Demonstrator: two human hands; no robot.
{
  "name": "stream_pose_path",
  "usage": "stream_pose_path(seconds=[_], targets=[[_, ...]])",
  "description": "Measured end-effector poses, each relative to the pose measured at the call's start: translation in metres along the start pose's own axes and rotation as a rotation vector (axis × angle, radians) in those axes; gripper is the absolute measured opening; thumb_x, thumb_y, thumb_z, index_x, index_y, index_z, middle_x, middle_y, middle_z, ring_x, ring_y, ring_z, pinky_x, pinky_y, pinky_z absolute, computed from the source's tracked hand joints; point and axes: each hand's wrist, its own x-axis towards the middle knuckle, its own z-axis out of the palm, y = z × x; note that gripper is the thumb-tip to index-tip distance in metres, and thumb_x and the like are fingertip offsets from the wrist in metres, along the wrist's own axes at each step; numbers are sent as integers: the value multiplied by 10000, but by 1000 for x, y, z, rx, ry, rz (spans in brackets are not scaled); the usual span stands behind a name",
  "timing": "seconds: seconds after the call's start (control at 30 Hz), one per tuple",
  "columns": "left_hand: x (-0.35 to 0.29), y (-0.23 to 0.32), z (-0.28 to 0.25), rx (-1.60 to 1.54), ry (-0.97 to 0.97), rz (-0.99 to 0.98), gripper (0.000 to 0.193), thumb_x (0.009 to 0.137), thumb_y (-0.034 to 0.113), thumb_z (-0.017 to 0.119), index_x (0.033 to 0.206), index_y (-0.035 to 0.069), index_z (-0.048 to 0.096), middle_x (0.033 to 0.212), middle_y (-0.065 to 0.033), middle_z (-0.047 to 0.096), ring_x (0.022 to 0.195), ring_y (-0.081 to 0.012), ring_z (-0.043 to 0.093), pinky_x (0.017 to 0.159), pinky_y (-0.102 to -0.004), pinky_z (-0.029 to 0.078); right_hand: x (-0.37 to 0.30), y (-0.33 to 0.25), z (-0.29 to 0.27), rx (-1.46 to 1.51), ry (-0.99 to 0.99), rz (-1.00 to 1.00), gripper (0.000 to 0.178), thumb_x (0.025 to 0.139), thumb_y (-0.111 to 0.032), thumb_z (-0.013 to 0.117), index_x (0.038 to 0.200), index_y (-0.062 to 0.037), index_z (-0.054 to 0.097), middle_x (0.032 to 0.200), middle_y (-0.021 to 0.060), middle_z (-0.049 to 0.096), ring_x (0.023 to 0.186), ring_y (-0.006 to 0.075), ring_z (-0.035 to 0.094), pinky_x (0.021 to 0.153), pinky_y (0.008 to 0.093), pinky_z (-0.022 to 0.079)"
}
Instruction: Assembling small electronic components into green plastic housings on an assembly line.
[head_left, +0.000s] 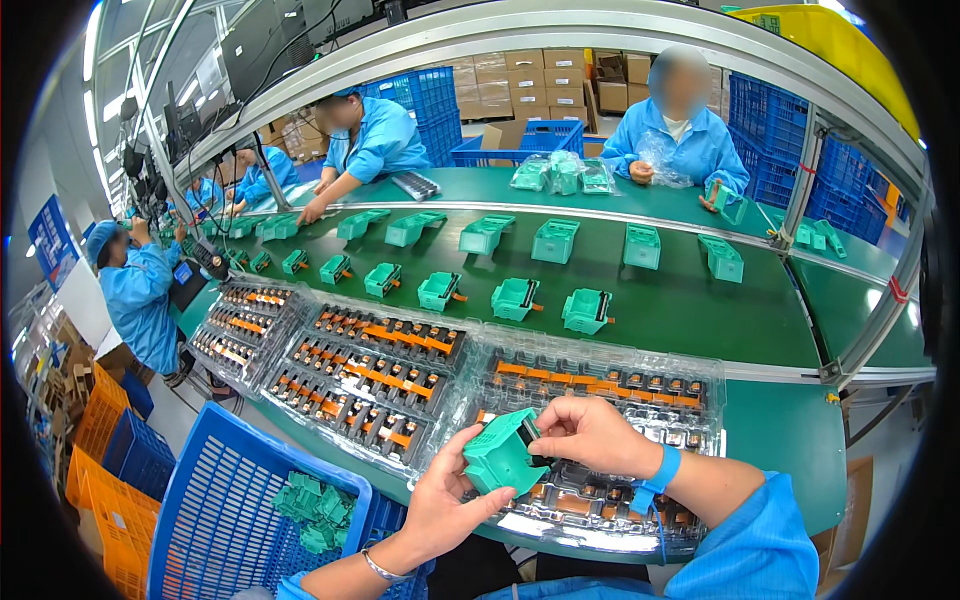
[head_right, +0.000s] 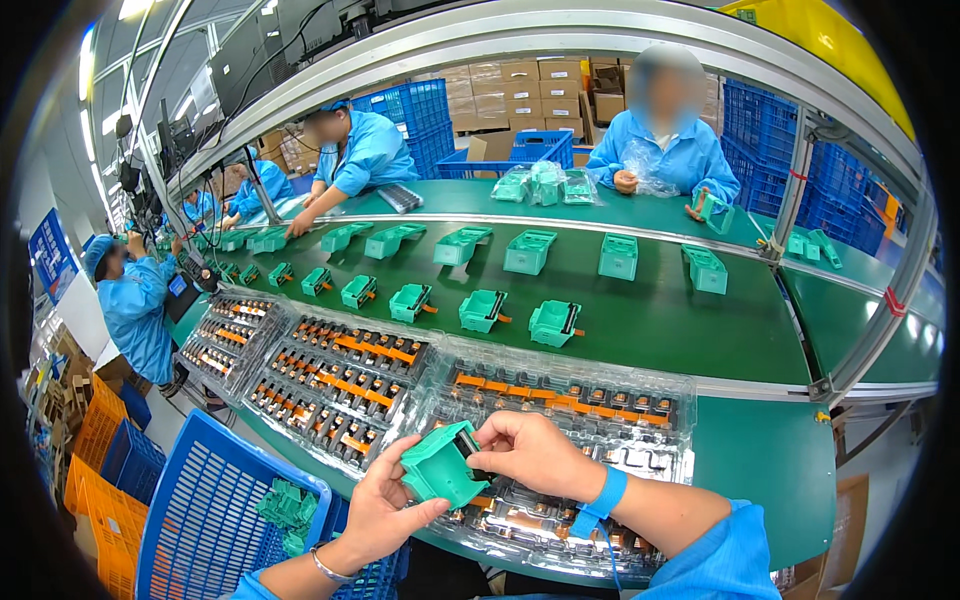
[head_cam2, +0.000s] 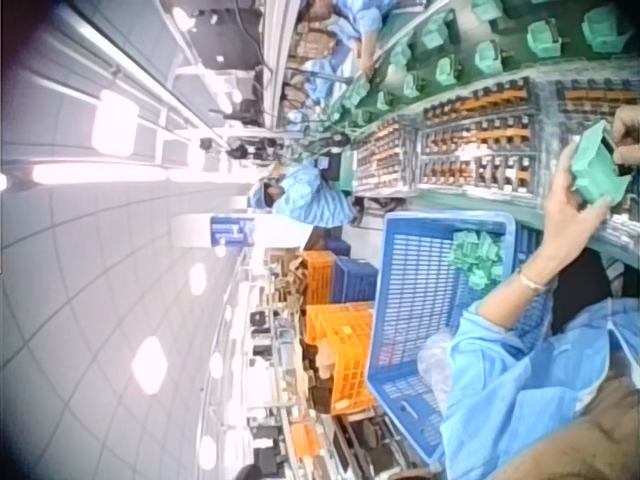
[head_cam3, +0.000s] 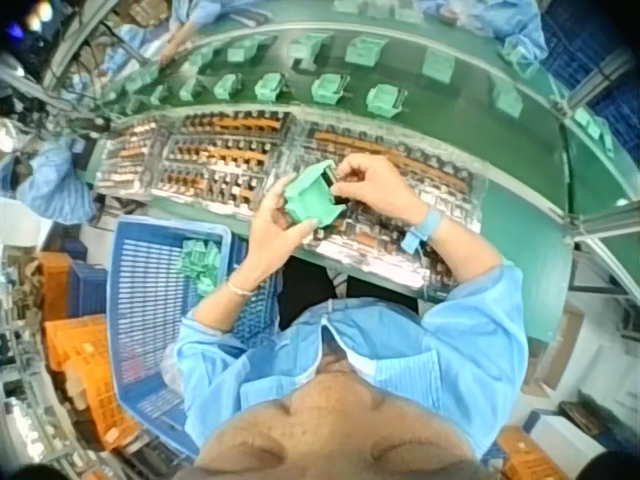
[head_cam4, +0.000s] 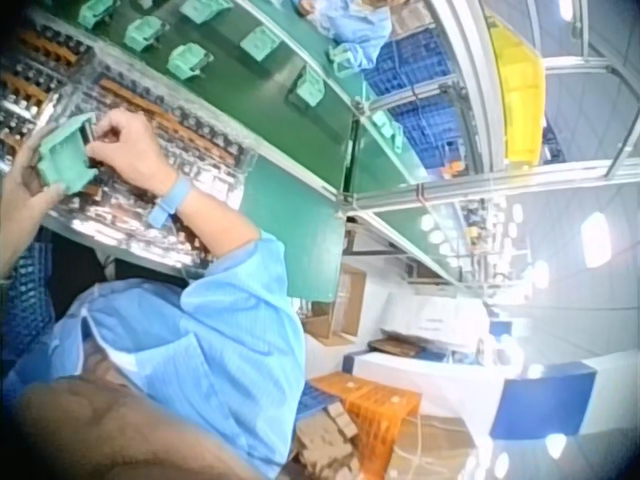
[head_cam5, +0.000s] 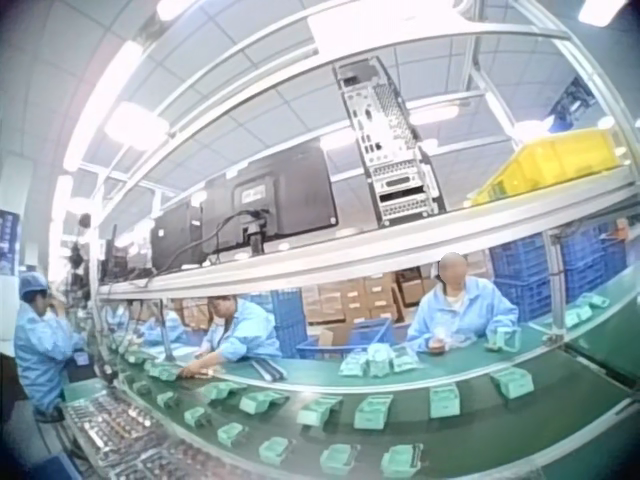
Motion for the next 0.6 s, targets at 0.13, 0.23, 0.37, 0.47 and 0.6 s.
stream_pose_path(seconds=[0.13, 0.23, 0.37, 0.47, 0.6], targets=[[3, -3, 0, -77, 2, -38, 753, 750, -20, 702, 1348, -17, 245, 1212, -171, 469, 1101, -228, 523, 909, -347, 470, -1, 3, -1, -35, 24, 16, 149, 790, -65, 696, 877, -2, 593, 831, 16, 602, 761, 60, 564, 678, 209, 475], [0, -7, 4, -39, 30, 29, 750, 742, -44, 696, 1342, -21, 248, 1233, -175, 458, 1126, -236, 506, 925, -354, 461, -3, 5, 0, -33, 19, -71, 154, 799, -80, 691, 891, -6, 592, 849, 17, 599, 781, 61, 562, 691, 210, 474], [-4, -7, 7, 9, 62, 108, 784, 692, -82, 706, 1332, -27, 256, 1244, -172, 445, 1142, -236, 485, 955, -367, 436, 4, 14, 3, 21, -38, -107, 186, 825, -87, 664, 963, -4, 570, 913, 20, 589, 855, 74, 565, 776, 229, 481], [-9, 1, 13, 67, 71, 134, 677, 730, -48, 680, 1303, -15, 322, 1223, -156, 471, 1113, -231, 502, 934, -362, 438, 3, 13, 3, 155, -109, -122, 304, 852, -53, 615, 1128, -14, 493, 1070, 49, 576, 948, 79, 546, 843, 235, 462], [-15, -8, 4, 321, 28, 226, 762, 693, -92, 696, 1337, 3, 301, 1259, -152, 437, 1142, -237, 477, 935, -350, 430, -2, -2, -4, 249, -276, -44, 542, 871, -23, 566, 1355, -47, 322, 1254, 96, 498, 1090, 105, 492, 905, 253, 430]])
